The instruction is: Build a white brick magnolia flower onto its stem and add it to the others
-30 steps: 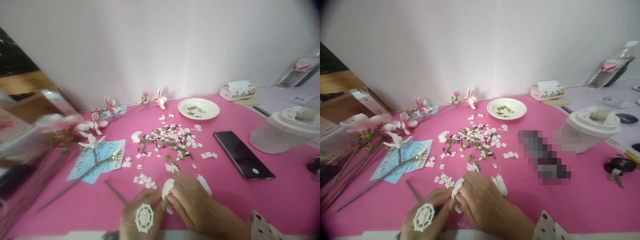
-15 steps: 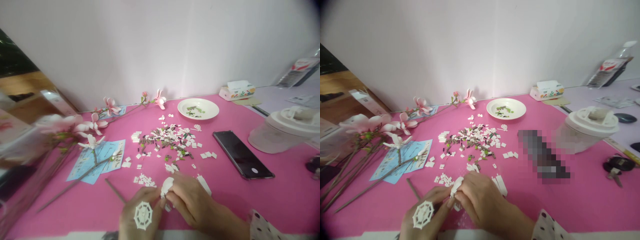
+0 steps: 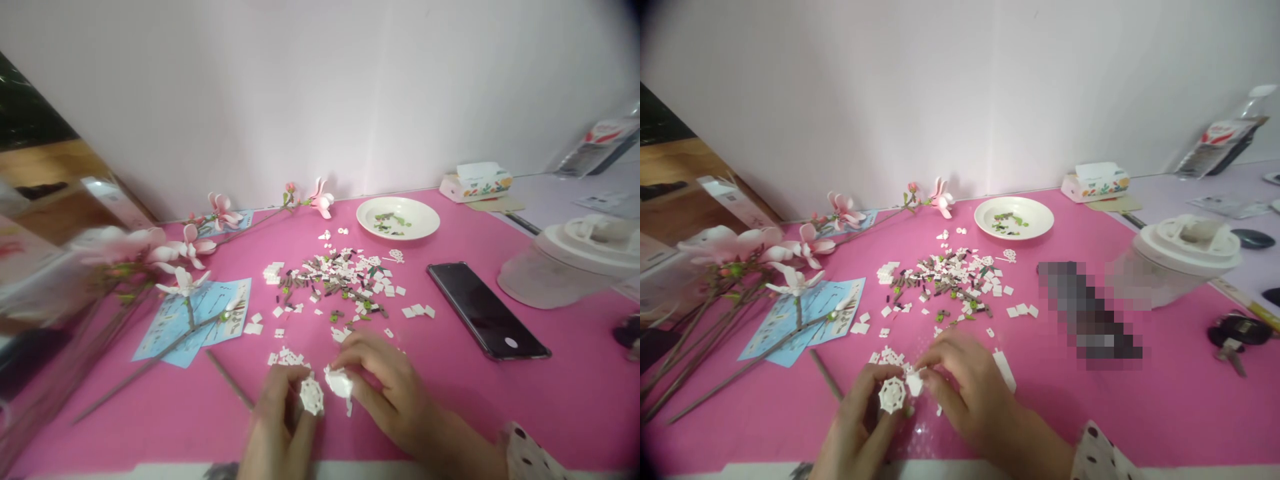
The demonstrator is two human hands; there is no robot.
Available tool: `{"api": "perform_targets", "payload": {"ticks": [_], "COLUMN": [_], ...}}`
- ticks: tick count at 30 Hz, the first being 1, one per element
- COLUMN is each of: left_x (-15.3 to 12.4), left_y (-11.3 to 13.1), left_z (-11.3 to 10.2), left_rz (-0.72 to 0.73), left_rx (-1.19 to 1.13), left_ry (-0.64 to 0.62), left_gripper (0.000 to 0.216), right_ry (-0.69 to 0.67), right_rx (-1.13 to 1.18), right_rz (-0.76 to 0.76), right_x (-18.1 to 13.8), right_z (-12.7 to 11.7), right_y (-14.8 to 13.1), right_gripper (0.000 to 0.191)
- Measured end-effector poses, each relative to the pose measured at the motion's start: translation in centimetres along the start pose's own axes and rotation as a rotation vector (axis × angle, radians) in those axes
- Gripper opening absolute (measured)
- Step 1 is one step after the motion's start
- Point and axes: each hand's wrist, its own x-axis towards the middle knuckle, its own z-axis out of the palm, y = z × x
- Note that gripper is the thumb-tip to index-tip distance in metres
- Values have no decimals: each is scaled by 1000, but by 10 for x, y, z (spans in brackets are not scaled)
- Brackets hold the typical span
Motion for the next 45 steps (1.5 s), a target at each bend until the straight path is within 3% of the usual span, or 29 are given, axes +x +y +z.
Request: {"api": "perform_targets", "payload": {"ticks": [6,10,17,34,45], "left_x": [0,2,-2,-5,-7], "left_y": [-13,-18,-7,-16,-12], "left_z": [-7,-10,-11,-19,-12], "left_rz": [83,180,193,316,418], "left_rx": [-85,-80,-77,326,280], "left_ry": [-98,-243,-294,-226,-118], "left_gripper": [9,17,26,21,14], "right_ry": [-11,-79,-123,-122,-154], "right_rx": [80,132,129,57,117], "right_rz": [119,223,296,239,314], "right_x": [3,4,4,4,2], "right_z": [-2,-3,-4,-4,-5], "right_y": [-3,-5,-6,-7,-5], "right_gripper": [18,21,22,23,26]}}
